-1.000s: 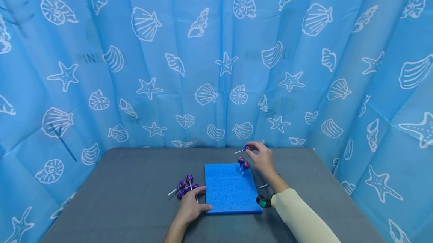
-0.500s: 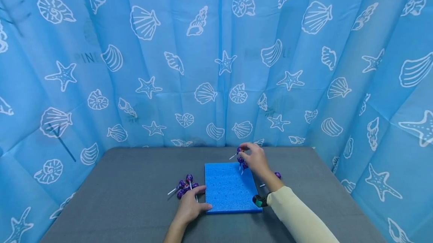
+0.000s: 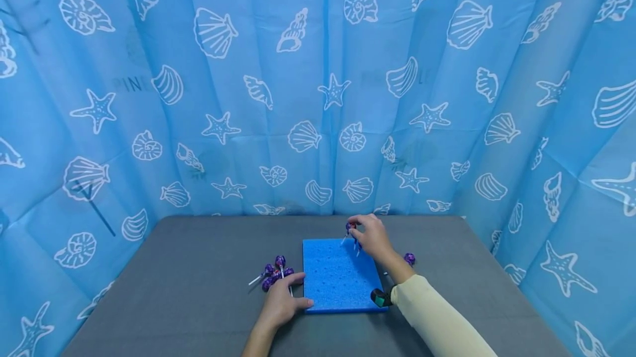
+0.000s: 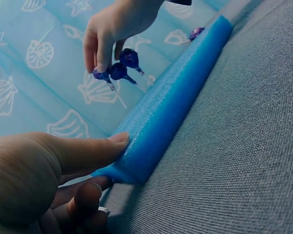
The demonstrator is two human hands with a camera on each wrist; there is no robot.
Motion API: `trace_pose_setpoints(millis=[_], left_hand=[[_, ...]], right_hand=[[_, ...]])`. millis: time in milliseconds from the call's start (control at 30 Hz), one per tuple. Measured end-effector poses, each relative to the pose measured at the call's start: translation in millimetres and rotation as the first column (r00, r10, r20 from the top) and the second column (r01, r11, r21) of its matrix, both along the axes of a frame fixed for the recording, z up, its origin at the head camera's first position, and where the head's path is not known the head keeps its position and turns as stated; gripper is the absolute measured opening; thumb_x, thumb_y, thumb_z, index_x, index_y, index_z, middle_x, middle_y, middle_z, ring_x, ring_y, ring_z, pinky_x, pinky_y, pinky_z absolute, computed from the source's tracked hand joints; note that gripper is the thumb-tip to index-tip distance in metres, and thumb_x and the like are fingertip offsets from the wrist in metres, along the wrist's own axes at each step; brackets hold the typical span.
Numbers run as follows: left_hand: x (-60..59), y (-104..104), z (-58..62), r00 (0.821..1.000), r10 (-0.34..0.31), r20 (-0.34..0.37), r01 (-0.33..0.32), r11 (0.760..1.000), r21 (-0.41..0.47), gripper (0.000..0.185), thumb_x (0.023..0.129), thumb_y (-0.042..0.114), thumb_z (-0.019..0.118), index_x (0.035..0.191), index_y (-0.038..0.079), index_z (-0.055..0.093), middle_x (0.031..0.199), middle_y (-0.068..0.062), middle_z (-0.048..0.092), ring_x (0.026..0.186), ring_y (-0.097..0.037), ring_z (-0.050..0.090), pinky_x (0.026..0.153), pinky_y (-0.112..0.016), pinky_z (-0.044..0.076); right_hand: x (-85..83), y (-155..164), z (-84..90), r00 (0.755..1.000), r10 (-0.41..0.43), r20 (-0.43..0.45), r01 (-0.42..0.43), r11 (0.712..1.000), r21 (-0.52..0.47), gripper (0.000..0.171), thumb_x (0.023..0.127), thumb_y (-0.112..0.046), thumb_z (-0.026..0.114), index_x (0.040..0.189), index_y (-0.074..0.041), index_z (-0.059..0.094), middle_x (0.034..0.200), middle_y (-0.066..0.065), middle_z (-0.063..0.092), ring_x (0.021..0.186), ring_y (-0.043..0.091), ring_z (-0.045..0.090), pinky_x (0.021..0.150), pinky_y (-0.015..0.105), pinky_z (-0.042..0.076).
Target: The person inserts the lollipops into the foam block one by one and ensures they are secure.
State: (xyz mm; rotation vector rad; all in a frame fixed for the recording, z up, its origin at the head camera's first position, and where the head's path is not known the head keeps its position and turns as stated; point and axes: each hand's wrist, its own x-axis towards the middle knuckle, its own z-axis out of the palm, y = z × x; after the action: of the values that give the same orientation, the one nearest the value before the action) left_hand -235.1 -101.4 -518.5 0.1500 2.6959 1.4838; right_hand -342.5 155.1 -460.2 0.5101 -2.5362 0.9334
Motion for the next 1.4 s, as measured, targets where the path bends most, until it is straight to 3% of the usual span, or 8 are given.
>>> trace_pose_setpoints(millis=[400, 1033, 1400], left_hand=[[-0.1, 1, 2.0, 1.0, 0.007, 0.022, -0.007, 1.0, 0.005, 0.061, 0.072, 0.02, 0.086, 0.127, 0.012, 0.063, 0.129, -0.016, 0.059, 0.126, -0.044, 0.045, 0.099, -0.065, 0.033], [0.1, 1, 0.1, 0.999, 0.017, 0.032, -0.017, 1.0, 0.011, 0.062, 0.071, 0.02, 0.086, 0.128, 0.013, 0.063, 0.128, -0.015, 0.06, 0.126, -0.044, 0.045, 0.099, -0.065, 0.032], [-0.1, 2, 0.7, 0.998, 0.037, 0.053, -0.037, 0.999, -0.001, 0.062, 0.071, 0.021, 0.086, 0.128, 0.014, 0.063, 0.129, -0.015, 0.06, 0.126, -0.044, 0.045, 0.098, -0.066, 0.032]], right_hand=[[-5.6, -4, -2.5, 0.999, 0.017, -0.027, -0.015, 0.997, 0.072, 0.017, 0.088, -0.009, 0.073, 0.105, -0.009, 0.072, 0.099, 0.003, 0.069, 0.096, 0.024, 0.057, 0.081, 0.045, 0.049], [-3.2, -15, -3.5, 0.997, 0.011, 0.077, -0.016, 0.998, 0.064, 0.027, 0.089, -0.012, 0.072, 0.115, -0.011, 0.069, 0.106, 0.006, 0.064, 0.103, 0.032, 0.056, 0.083, 0.047, 0.047], [-6.3, -15, -10.1, 0.997, -0.017, 0.075, 0.011, 0.996, 0.085, 0.03, 0.088, -0.013, 0.074, 0.117, -0.013, 0.068, 0.109, 0.004, 0.067, 0.104, 0.026, 0.054, 0.087, 0.048, 0.046]])
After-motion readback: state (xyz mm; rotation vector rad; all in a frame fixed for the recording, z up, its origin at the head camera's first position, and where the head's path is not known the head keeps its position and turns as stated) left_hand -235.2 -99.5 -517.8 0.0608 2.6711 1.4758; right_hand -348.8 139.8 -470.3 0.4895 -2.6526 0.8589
